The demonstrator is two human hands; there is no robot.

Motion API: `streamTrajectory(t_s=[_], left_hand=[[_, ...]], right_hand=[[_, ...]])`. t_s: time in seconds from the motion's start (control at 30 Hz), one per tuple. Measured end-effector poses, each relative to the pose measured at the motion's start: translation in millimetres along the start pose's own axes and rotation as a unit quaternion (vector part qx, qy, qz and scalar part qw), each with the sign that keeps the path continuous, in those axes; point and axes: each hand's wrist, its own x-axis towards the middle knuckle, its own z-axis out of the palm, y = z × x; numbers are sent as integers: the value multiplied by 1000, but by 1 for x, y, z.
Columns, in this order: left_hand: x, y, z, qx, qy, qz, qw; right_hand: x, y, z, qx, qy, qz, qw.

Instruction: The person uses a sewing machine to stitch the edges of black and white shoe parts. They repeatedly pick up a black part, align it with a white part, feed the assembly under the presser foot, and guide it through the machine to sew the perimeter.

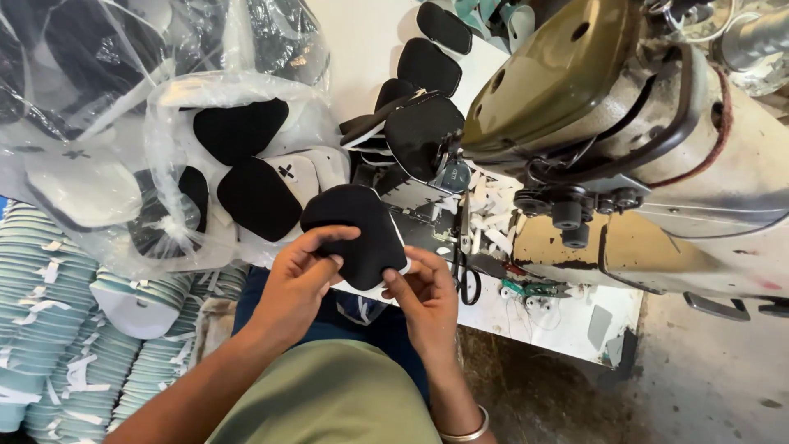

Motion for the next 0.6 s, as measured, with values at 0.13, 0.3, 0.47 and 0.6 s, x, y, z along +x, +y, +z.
streamTrajectory(t_s=[0.13, 0.3, 0.47, 0.6], left_hand=[[-1, -10, -1, 29, 4, 14, 999], [-9, -6, 9, 13, -30, 65, 997], [-4, -15, 3, 181, -84, 24, 980], [-3, -1, 17, 228, -159, 26, 960]], right_hand=[[-6, 13, -8, -23, 4, -15, 1000], [-9, 34, -26, 43, 8, -1, 999], [-9, 10, -19, 35, -40, -54, 997], [-4, -20, -19, 40, -58, 14, 997]])
